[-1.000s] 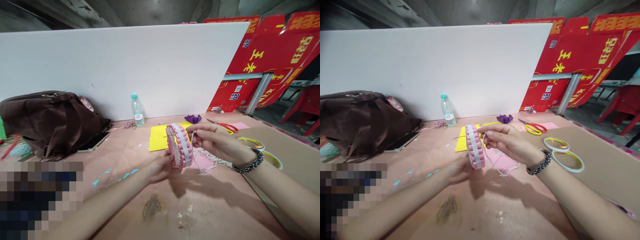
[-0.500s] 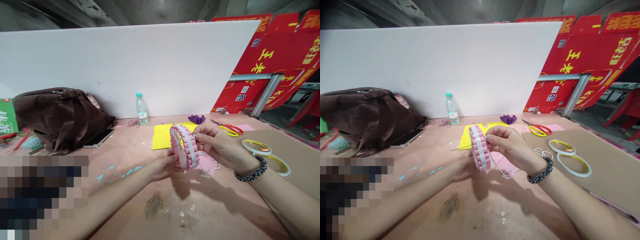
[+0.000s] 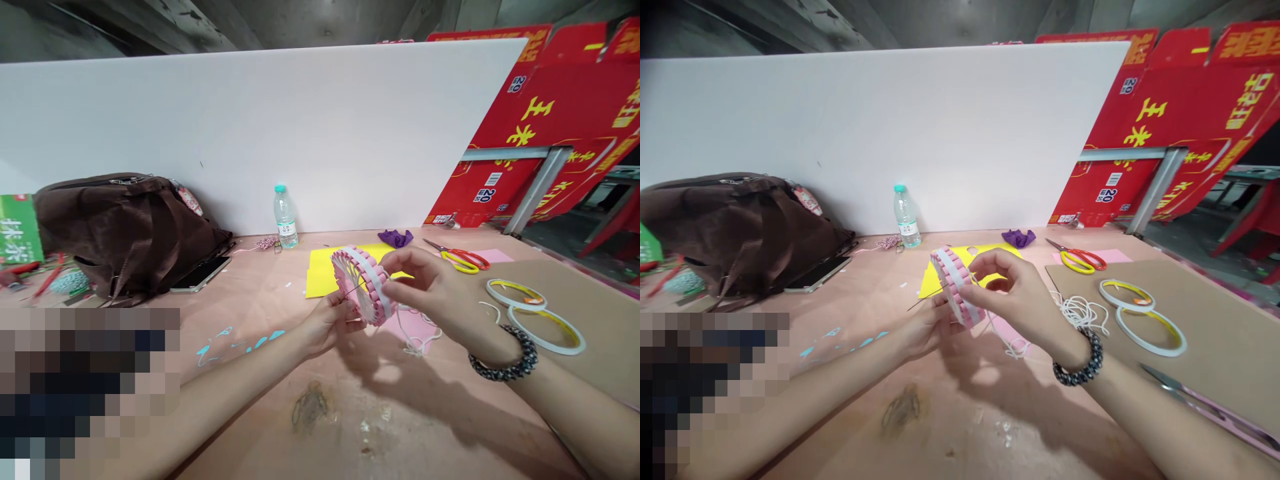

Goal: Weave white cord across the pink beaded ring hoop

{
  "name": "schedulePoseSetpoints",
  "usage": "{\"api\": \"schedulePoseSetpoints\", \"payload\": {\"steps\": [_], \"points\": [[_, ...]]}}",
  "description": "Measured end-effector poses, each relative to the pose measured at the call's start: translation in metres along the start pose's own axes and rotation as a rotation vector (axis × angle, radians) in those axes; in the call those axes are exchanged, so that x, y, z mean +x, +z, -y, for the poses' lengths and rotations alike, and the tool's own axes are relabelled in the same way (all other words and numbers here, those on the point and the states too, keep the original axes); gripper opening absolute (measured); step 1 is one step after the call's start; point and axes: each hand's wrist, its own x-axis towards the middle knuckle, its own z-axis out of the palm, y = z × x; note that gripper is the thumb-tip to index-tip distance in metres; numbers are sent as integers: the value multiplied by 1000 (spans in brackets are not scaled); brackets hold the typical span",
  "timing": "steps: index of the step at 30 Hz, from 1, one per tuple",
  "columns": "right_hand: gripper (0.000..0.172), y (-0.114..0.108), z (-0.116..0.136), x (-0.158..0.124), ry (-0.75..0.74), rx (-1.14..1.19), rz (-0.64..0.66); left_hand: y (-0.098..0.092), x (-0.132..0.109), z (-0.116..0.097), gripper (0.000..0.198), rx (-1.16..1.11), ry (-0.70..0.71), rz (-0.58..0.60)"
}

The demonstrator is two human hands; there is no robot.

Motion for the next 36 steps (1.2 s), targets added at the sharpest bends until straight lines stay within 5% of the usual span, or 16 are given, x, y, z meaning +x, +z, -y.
{"api": "schedulePoseSetpoints", "payload": {"steps": [16, 23, 29, 36], "points": [[31, -1, -17, 4, -20, -264, -114, 1, 5, 1, 29, 73, 206, -200], [19, -9, -31, 10, -63, -358, -182, 0, 5, 3, 32, 150, 216, -216], [34, -17, -38, 10, -261, -647, -214, 1, 6, 1, 31, 173, 278, -249], [16, -26, -52, 14, -372, -634, -221, 1, 7, 2, 34, 183, 239, -267]]}}
